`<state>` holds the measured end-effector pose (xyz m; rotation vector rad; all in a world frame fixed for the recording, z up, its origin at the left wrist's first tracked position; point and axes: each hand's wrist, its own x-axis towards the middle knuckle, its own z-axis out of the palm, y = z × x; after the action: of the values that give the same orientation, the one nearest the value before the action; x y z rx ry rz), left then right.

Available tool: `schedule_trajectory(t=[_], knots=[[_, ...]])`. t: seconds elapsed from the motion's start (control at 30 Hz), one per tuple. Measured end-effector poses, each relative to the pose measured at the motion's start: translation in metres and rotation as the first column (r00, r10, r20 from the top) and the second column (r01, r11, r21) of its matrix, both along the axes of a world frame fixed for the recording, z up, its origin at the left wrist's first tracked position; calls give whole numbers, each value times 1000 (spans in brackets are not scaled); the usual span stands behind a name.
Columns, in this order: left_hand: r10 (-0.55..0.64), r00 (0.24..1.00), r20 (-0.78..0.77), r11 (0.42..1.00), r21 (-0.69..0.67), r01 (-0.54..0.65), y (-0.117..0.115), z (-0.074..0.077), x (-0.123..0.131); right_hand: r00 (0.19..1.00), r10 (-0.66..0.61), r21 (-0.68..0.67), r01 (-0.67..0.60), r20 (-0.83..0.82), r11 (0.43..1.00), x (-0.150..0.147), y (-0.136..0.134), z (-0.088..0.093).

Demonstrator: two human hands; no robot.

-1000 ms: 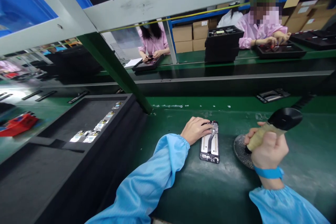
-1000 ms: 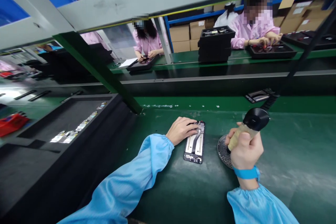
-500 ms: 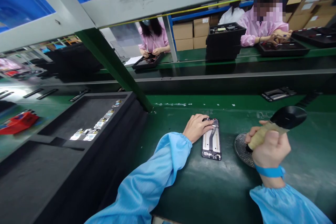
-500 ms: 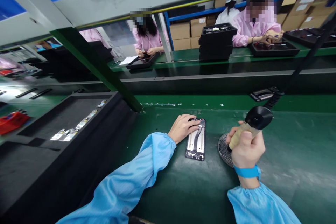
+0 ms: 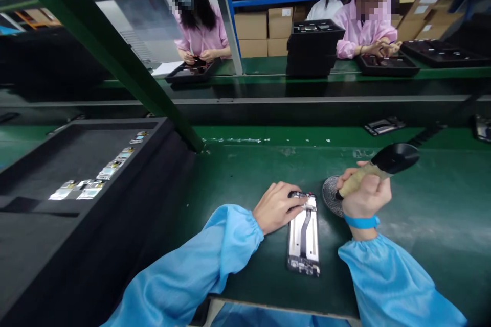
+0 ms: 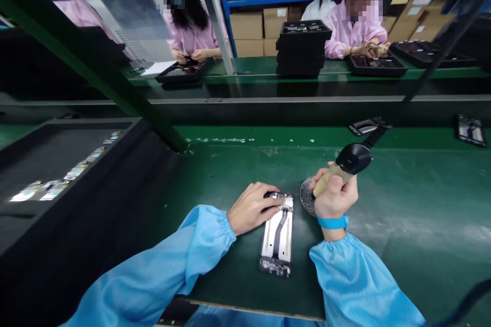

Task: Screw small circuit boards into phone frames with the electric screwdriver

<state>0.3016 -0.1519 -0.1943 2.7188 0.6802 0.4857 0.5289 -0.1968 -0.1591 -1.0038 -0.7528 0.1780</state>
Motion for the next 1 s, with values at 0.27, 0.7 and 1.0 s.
schedule_trajectory(t=[0.27, 0.7, 1.0], knots=[[-54, 999, -8, 997, -55, 54, -6, 0, 4, 1000, -29, 1, 29, 12, 1000, -1, 2, 0], [-69, 998, 11, 993, -93, 70, -13, 5, 6, 997, 55, 119, -48, -56, 992, -6, -8, 19], [-75, 997, -12, 993, -94, 74, -13, 9, 6, 982, 186, -8, -186, 23, 983, -32, -4, 1]])
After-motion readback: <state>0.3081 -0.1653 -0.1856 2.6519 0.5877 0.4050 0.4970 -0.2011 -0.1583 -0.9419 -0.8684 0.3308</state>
